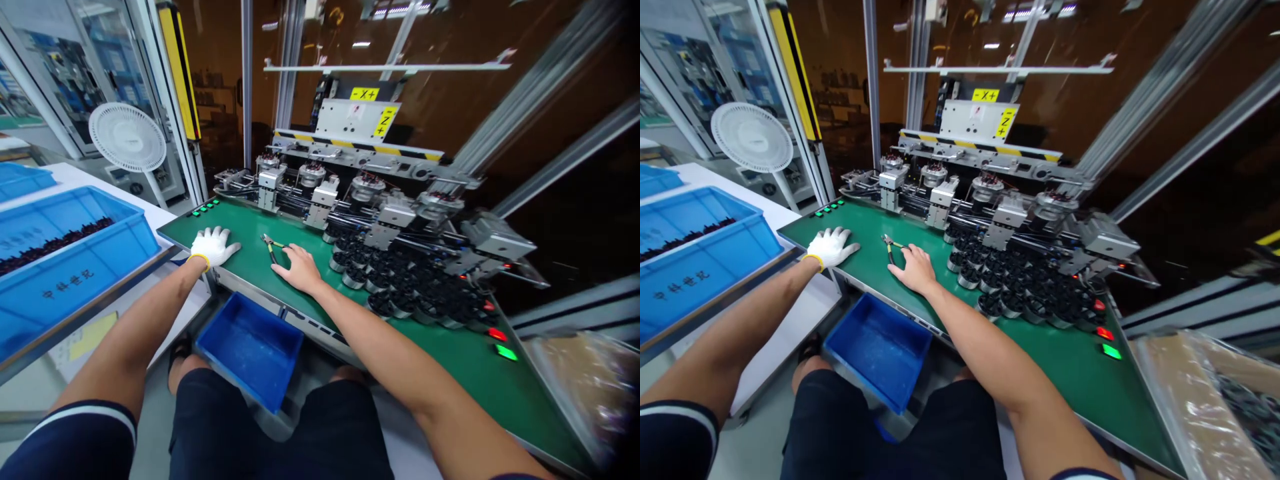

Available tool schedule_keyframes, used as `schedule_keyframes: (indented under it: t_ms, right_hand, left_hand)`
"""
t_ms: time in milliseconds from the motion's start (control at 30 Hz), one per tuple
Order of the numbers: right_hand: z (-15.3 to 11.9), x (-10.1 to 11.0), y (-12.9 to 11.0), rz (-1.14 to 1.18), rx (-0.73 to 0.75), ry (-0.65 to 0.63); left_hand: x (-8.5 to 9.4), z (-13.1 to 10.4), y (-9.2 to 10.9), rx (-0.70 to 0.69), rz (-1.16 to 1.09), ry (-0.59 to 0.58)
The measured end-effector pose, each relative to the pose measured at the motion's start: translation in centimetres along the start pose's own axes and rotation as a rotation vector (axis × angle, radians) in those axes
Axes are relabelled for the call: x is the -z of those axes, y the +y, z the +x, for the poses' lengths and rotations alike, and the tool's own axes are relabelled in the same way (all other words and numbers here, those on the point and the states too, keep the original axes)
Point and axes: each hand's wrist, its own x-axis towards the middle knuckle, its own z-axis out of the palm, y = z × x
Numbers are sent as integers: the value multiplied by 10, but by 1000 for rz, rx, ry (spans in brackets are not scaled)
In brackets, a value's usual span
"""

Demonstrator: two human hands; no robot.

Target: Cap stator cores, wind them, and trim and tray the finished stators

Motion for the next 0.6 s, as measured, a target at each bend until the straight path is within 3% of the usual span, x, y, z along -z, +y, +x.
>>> schedule_keyframes:
  t_ms: [267,433,600]
  right_hand:
    - [-14,-11,11,-43,-8,43]
    - [-31,-16,16,-97,149,166]
    - [-34,-14,14,-119,169,201]
  left_hand:
    - [-8,14,6,-396,-29,-25]
    - [-7,6,24,-600,-231,-25]
    - [-9,2,43,-597,-320,-92]
